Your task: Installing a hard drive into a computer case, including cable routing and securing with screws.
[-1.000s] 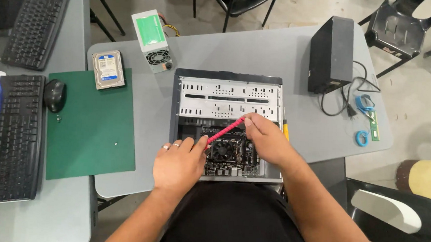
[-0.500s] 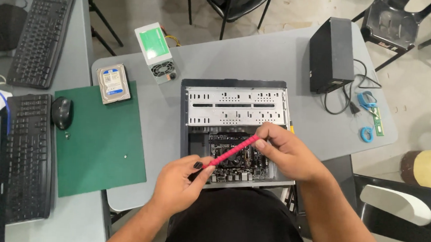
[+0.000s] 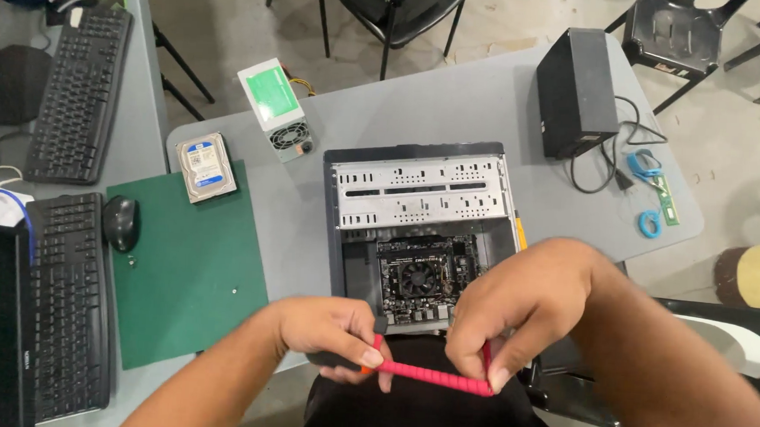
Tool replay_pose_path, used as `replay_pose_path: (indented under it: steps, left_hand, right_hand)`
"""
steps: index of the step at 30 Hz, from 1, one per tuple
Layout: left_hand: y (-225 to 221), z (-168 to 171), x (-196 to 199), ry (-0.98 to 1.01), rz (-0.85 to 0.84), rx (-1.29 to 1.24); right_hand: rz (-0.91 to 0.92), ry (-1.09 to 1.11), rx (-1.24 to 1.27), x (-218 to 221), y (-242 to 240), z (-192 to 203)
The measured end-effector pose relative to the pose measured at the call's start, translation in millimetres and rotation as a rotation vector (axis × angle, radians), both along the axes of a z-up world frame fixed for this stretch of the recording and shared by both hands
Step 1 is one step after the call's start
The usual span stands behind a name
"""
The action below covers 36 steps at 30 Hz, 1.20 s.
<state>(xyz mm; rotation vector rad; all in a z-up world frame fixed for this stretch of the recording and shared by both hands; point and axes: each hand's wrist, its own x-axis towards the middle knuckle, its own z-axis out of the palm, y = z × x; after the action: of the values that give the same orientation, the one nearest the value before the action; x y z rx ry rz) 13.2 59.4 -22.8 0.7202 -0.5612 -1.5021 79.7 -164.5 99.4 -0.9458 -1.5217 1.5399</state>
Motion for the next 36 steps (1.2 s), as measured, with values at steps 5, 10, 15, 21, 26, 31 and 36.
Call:
replay_pose_path:
  steps: [5, 10, 15, 21, 26, 31, 36]
  left_hand:
    - [-3, 69, 17, -0.838, -0.105, 0.531]
    - [-30, 76, -1, -1.482, -0.128, 1.012]
    - [-28, 15, -23, -1.854, 0.498, 1.197]
    - [-25, -7, -25, -2.168, 0.810, 1.232]
    - [-25, -5, -18, -2.260, 0.905, 1.216]
    - [-21, -5, -11, -2.295, 0.899, 1.129]
    - [-2, -6, 2, -2.330, 0.814, 0.825]
  right_hand:
    - [0.078, -0.565, -0.444, -13, 4, -17]
    - [-0.050, -1.053, -0.862, -13, 8, -36]
    - [-1.025, -0.913, -1.120, -10, -9, -60]
    - [-1.454, -0.528, -1.072, -17, -1, -68]
    - [-1.646, -0.214, -0.961, -17, -4, -77]
    - [-1.569, -0.352, -1.049, -11, -11, -78]
    - [-1.118, -0.733, -0.740, 6, -25, -56]
